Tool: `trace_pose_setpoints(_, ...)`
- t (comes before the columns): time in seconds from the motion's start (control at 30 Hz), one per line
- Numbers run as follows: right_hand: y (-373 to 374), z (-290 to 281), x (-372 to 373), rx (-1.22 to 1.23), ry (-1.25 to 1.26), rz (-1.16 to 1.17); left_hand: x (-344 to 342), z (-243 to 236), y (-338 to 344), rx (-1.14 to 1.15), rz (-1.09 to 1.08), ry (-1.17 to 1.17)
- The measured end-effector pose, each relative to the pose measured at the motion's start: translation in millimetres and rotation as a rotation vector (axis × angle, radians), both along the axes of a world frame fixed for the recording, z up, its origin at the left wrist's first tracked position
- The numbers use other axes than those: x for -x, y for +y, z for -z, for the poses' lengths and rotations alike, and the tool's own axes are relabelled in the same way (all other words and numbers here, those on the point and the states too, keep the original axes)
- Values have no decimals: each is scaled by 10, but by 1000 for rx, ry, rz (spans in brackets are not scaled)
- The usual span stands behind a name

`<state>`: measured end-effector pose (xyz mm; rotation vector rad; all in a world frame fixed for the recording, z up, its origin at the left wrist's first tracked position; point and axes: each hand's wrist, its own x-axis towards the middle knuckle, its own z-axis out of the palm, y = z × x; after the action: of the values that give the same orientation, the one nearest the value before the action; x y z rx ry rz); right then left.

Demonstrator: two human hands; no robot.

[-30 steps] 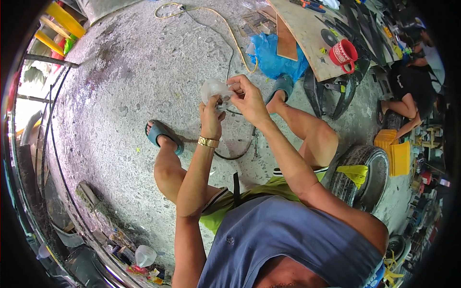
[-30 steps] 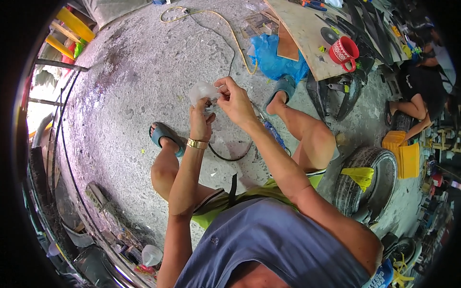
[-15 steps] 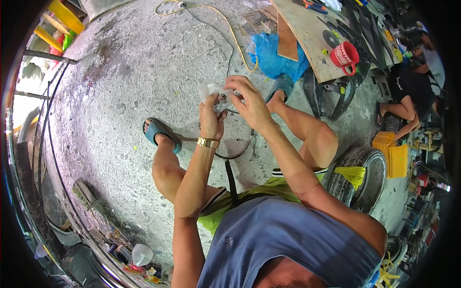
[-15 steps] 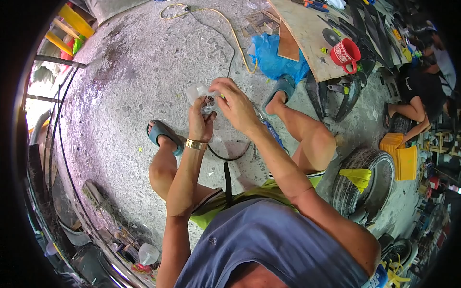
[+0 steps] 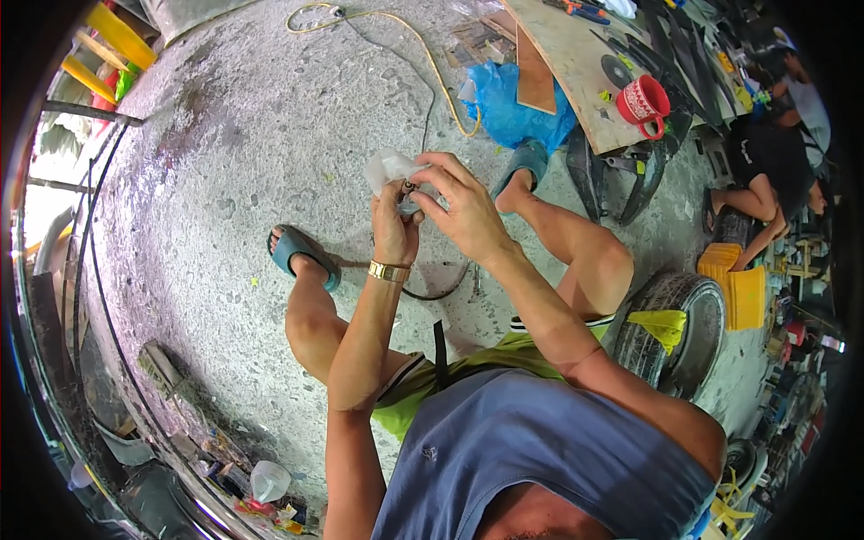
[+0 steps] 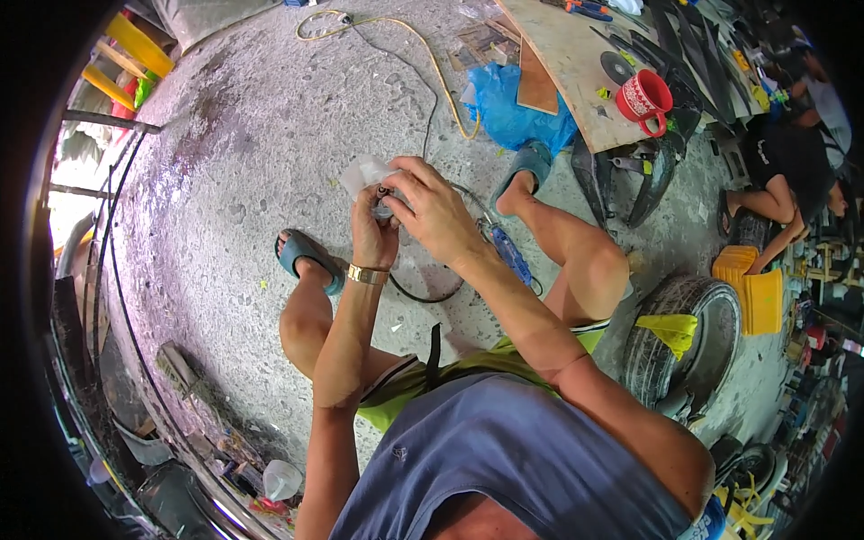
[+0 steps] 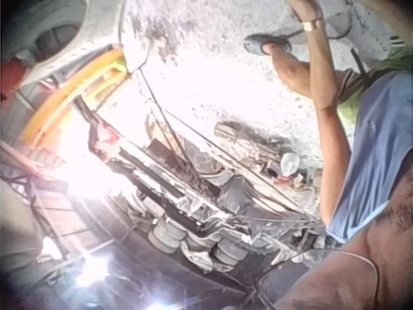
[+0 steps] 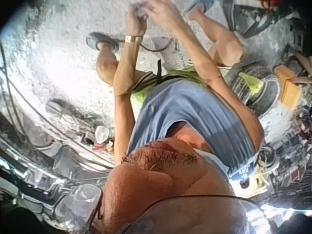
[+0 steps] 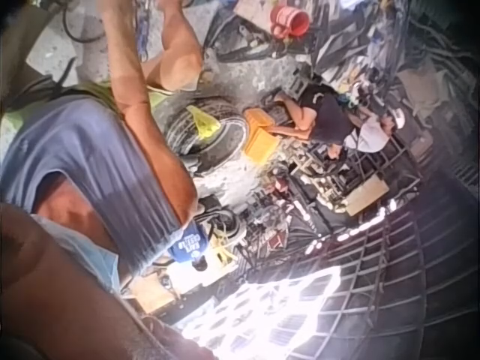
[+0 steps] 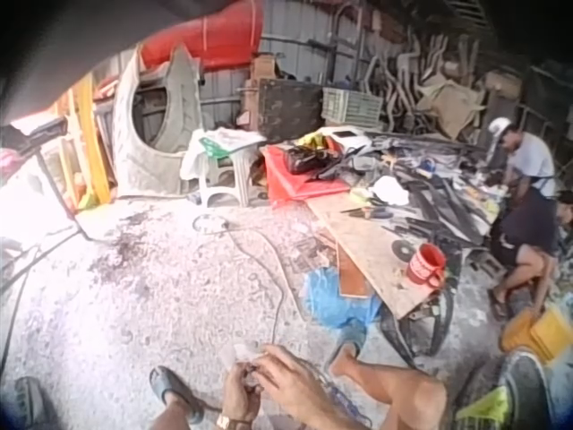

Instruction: The recorder uses a small rotary tool to sand and modify a small automotive component while sitting in an auto body shop.

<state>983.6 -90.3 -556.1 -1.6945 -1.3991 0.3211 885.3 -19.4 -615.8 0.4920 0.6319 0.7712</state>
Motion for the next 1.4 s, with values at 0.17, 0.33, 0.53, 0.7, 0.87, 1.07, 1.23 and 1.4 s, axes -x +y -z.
trace_pose_setpoints(0.17, 16, -12, 0, 30, 16, -8, -11, 19, -14, -56, 3, 34)
trace_pose_setpoints(0.33, 37, 37, -110, 110, 96, -56, -7, 49, -26, -57, 13, 73)
trace_pose_setpoints(0.53, 74, 115, -277, 222, 391, -103, 28, 84, -4, -55, 112, 62)
trace_pose_setpoints(0.7, 78, 89, -279, 51, 527, -60, -32, 31, -9, -57, 111, 47)
trace_pose_setpoints(0.87, 72, -8, -214, 29, 162, -170, -2, 154, -4, -38, 123, 34)
trace_pose_setpoints(1.07, -31, 24, -221, 104, -25, -79, -17, 60, -51, -32, 126, 45)
trace_pose_setpoints(1.23, -3, 99, -203, 198, -59, -121, -10, 148, -72, 83, 104, 81)
trace_pose_setpoints(1.4, 102, 251, -326, 148, -136, -197, -52, 177, -19, 23, 162, 115)
